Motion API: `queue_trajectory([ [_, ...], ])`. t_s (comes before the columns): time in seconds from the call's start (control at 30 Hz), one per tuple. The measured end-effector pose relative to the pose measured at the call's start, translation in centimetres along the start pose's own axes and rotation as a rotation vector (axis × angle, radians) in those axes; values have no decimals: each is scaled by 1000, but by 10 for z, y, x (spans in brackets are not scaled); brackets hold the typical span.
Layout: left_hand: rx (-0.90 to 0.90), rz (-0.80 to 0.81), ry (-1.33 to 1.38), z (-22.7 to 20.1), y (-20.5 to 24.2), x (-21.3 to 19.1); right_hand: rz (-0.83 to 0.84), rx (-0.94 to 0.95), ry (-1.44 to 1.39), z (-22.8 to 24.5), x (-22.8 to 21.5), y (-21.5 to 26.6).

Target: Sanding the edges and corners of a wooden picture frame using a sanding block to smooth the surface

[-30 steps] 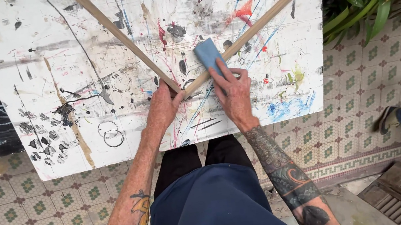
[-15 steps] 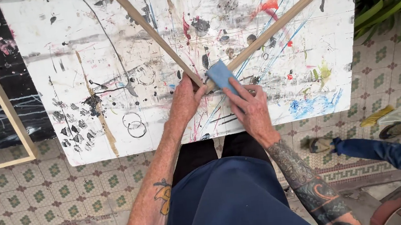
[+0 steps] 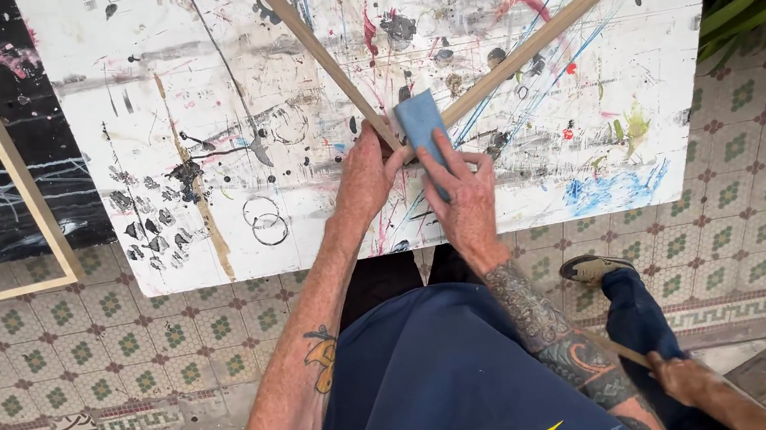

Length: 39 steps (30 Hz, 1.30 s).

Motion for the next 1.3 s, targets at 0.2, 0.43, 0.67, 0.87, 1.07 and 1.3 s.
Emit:
queue_trajectory([
  [0.2, -58, 6, -5, 2, -2, 1, -2, 23, 18, -10, 1, -2],
  [0.43, -23, 40, 81, 11, -4, 2, -27, 11, -9, -17, -8, 8],
  [0.67, -18, 39, 90, 15, -14, 4, 9, -18, -48, -11, 2, 17],
  [0.87, -4, 39, 98, 15, -4, 1, -17, -9, -8, -7, 3, 16],
  [1.07, -18, 61, 117, 3, -1, -7, -24, -12, 37, -39, -15, 3],
  [1.3, -63, 74, 93, -5, -6, -5, -6, 59, -15, -89, -24, -2],
])
Point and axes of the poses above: each hand's wrist, its own y-axis away from the middle knuckle, its own x-axis out of the palm, z = x × y, the point moved 2 cm from there along -y, towards the middle knuckle, and after that the axes turned 13 degrees about -z, right-handed, at the moved point
